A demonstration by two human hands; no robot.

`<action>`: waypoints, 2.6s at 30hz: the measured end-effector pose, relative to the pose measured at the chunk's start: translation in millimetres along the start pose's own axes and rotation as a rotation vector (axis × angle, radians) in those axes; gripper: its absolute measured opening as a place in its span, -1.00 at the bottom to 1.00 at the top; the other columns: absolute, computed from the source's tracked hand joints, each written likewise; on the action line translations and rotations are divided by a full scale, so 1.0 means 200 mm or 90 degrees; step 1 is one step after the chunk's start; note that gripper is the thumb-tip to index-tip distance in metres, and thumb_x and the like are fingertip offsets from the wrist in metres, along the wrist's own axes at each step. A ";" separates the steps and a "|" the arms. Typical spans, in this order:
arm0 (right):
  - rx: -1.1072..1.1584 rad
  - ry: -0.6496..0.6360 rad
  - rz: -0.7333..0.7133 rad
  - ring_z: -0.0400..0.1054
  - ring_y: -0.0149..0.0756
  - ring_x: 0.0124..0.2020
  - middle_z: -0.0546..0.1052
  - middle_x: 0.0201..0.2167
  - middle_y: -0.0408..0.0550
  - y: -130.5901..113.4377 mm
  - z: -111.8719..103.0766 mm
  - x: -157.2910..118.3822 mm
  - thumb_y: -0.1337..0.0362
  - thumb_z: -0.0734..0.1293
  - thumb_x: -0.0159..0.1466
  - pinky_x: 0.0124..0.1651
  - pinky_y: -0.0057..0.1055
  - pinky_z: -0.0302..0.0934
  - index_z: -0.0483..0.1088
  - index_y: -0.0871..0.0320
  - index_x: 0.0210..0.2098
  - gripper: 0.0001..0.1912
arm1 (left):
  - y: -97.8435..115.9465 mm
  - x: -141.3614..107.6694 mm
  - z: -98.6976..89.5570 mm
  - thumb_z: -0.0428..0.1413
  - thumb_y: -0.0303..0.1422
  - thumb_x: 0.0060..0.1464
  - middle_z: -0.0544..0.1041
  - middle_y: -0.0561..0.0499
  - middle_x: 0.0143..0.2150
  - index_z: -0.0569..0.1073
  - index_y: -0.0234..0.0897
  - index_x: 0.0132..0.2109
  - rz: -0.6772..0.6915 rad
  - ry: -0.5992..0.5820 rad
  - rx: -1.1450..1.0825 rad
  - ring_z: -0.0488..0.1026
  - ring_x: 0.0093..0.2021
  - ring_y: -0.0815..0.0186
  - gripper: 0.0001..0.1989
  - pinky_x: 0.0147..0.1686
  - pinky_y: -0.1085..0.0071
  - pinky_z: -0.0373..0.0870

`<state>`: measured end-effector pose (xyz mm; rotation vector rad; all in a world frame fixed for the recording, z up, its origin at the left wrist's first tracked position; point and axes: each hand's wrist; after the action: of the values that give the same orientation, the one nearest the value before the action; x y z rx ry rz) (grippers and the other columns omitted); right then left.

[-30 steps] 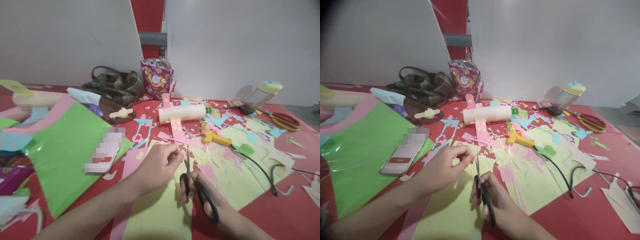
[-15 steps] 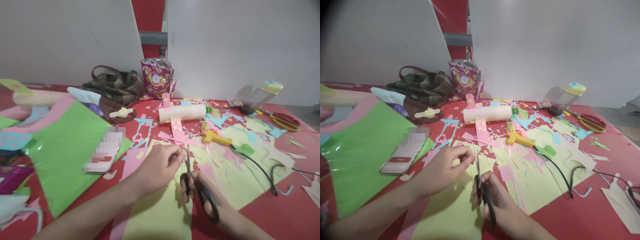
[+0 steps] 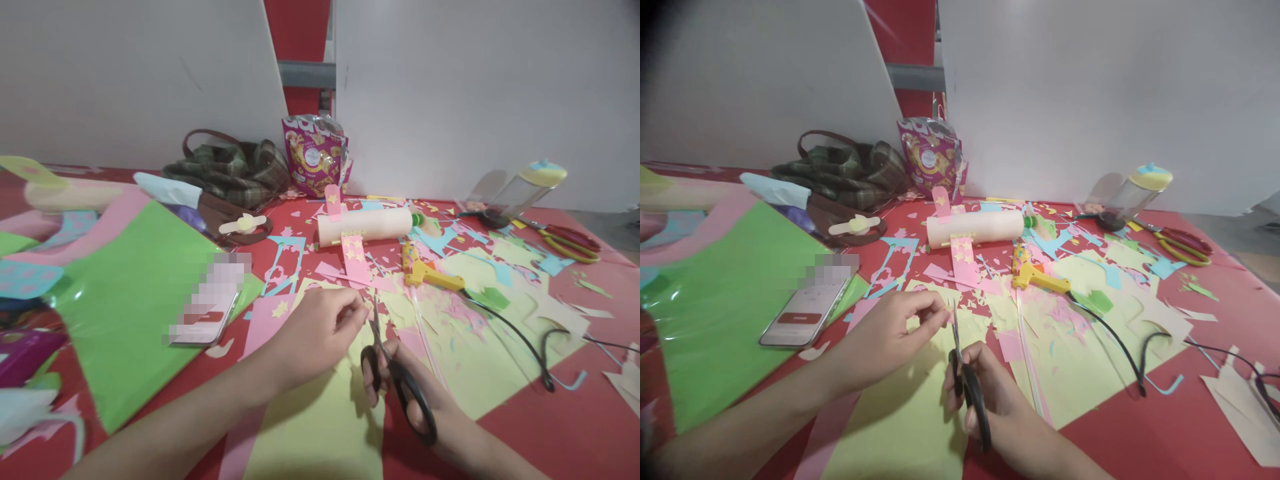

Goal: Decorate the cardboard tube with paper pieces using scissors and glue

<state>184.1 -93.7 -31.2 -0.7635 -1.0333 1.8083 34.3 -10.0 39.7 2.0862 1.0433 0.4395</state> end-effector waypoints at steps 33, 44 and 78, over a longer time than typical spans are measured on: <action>0.047 0.029 0.012 0.18 -0.49 -0.55 0.30 -0.44 -0.16 0.01 -0.01 0.00 0.03 0.36 -0.05 -0.50 -0.50 -0.02 0.15 0.12 -0.39 -0.60 | -0.02 0.02 -0.03 -0.13 -0.32 0.04 0.35 0.11 -0.56 0.30 -0.31 -0.51 -0.028 -0.014 -0.025 0.25 -0.52 0.45 -0.75 -0.51 0.52 0.13; 0.086 0.012 0.010 0.20 -0.47 -0.54 0.33 -0.42 -0.14 -0.01 0.00 0.00 0.02 0.37 -0.07 -0.47 -0.49 0.00 0.16 0.14 -0.40 -0.58 | -0.03 0.02 -0.03 -0.12 -0.30 0.03 0.36 0.09 -0.55 0.34 -0.32 -0.49 -0.047 -0.043 -0.043 0.26 -0.52 0.44 -0.74 -0.53 0.53 0.13; 0.053 0.033 -0.002 0.18 -0.50 -0.56 0.30 -0.46 -0.18 0.00 0.00 0.00 0.04 0.36 -0.05 -0.49 -0.51 0.00 0.15 0.13 -0.40 -0.61 | -0.03 0.02 0.03 -0.10 -0.30 0.02 0.13 0.17 -0.63 0.26 -0.32 -0.54 -0.092 -0.029 -0.204 0.08 -0.61 0.51 -0.75 -0.60 0.55 0.03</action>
<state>184.4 -92.7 -31.0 -0.7534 -0.9204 1.8080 37.2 -6.9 32.2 1.7186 1.0155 0.4520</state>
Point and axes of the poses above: each hand's wrist, its own x-axis towards the middle knuckle, its own z-axis out of the palm, y = z × x
